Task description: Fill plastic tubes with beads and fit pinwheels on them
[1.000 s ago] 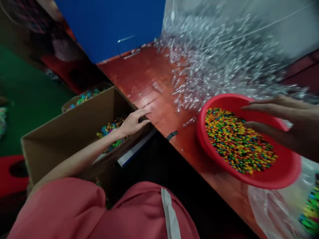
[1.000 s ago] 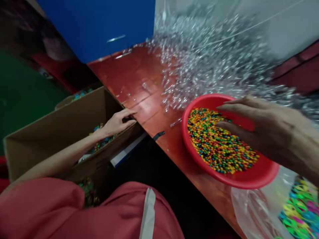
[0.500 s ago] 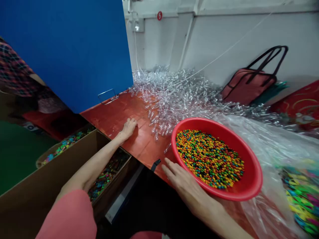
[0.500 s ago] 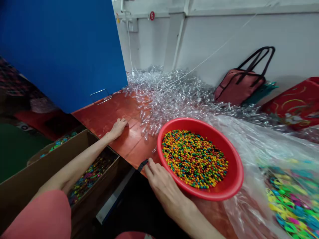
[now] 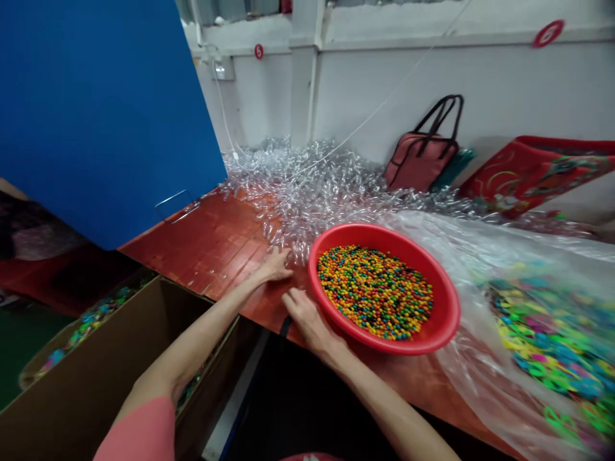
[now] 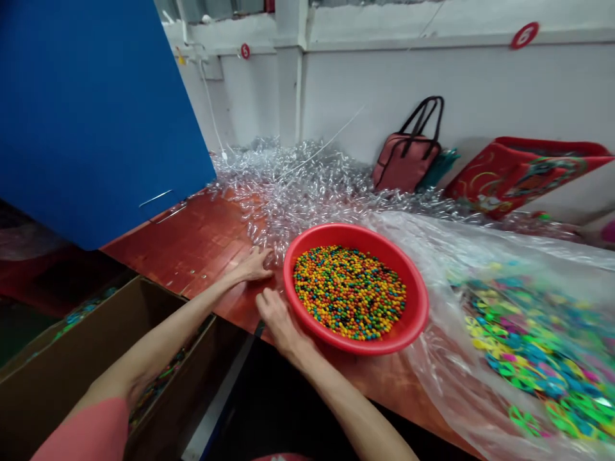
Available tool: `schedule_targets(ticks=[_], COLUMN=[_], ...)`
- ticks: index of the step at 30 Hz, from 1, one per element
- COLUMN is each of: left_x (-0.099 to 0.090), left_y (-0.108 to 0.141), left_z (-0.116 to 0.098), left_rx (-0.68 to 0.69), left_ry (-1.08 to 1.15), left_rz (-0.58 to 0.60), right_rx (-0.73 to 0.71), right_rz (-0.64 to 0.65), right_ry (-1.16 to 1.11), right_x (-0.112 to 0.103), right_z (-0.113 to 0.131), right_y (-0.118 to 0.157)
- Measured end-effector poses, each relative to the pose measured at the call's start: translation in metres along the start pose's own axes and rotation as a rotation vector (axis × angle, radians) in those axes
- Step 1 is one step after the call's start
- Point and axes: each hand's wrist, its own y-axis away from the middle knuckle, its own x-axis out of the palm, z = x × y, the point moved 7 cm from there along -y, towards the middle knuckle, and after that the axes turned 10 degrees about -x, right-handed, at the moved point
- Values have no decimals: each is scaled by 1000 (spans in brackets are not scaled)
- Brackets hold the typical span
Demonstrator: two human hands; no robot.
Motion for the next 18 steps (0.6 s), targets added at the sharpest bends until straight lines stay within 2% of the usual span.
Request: schedule_targets(ticks=[2,4,5,7,10,13,16,18], left_x=[0,-3,-6,-13,-28,-50,-70,-74], left_y=[-2,-3,-2,0,7,17,36,51], left_z=[-6,-7,-6,-2,-2,-22,-76,-124], left_rx=[0,-5,-8,-7,12,65,211,345], left_ry=[26,66,91,153,251,392,587,572], left_rz=[-19,-50,-66,-92,-130,-158,-80,51], right_rx=[-75,-145,-147,-85,25,94,253,255], right_rz=[-46,-138,-172,-161,-28,59,105,127], right_ry=[9,58,93,156,180,158,201,209], right_x=[-24,-58,-76,-108,-141,-159,-160,-151], right_z=[18,26,21,-8,-83,-174,-269,-315], right_y=[7,19,27,39,43,24,-4,-23])
